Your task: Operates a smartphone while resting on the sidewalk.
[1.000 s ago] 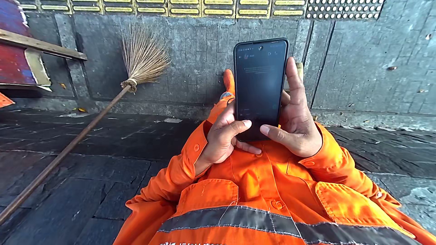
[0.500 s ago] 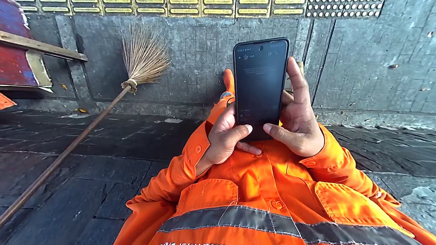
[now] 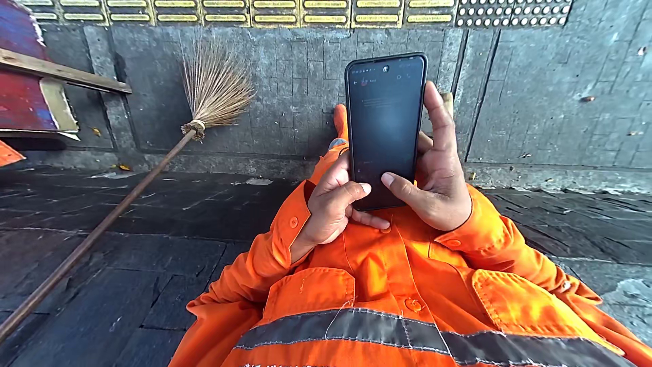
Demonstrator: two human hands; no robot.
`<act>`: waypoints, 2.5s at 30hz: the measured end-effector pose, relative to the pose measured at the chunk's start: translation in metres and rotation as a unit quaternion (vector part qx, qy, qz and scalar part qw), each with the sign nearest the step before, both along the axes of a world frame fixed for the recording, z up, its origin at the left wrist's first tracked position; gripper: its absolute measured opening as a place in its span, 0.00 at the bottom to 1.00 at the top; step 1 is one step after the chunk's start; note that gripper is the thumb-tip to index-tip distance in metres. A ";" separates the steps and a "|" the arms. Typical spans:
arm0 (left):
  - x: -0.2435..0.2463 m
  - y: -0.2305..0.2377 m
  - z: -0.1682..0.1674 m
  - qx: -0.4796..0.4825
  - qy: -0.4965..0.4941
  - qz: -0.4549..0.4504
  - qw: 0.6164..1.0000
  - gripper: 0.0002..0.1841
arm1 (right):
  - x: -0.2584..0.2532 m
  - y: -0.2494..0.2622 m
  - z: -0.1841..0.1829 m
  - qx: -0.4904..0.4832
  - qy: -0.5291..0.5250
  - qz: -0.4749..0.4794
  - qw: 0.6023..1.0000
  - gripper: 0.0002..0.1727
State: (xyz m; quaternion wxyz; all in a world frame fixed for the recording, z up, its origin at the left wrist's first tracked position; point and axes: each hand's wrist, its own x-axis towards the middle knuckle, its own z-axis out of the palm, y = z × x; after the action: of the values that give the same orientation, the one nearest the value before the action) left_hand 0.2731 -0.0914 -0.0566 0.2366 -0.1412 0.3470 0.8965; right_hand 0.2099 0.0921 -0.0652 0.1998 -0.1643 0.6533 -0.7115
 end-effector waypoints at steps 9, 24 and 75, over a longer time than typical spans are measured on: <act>-0.001 -0.002 0.000 0.004 -0.001 -0.001 1.000 0.27 | -0.018 0.024 0.002 -0.046 -0.051 0.136 0.988 0.70; 0.000 -0.002 -0.003 0.013 -0.001 -0.005 1.000 0.28 | -0.015 0.026 -0.002 -0.041 -0.050 0.123 0.990 0.70; -0.003 -0.003 -0.001 -0.005 -0.003 -0.008 1.000 0.28 | -0.010 0.017 0.001 -0.034 -0.048 0.112 0.992 0.73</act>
State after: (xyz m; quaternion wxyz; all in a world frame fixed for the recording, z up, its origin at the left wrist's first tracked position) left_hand 0.2701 -0.0945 -0.0579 0.2441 -0.1426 0.3517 0.8924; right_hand 0.1995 0.1094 -0.0644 0.3034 -0.2086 0.5962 -0.7134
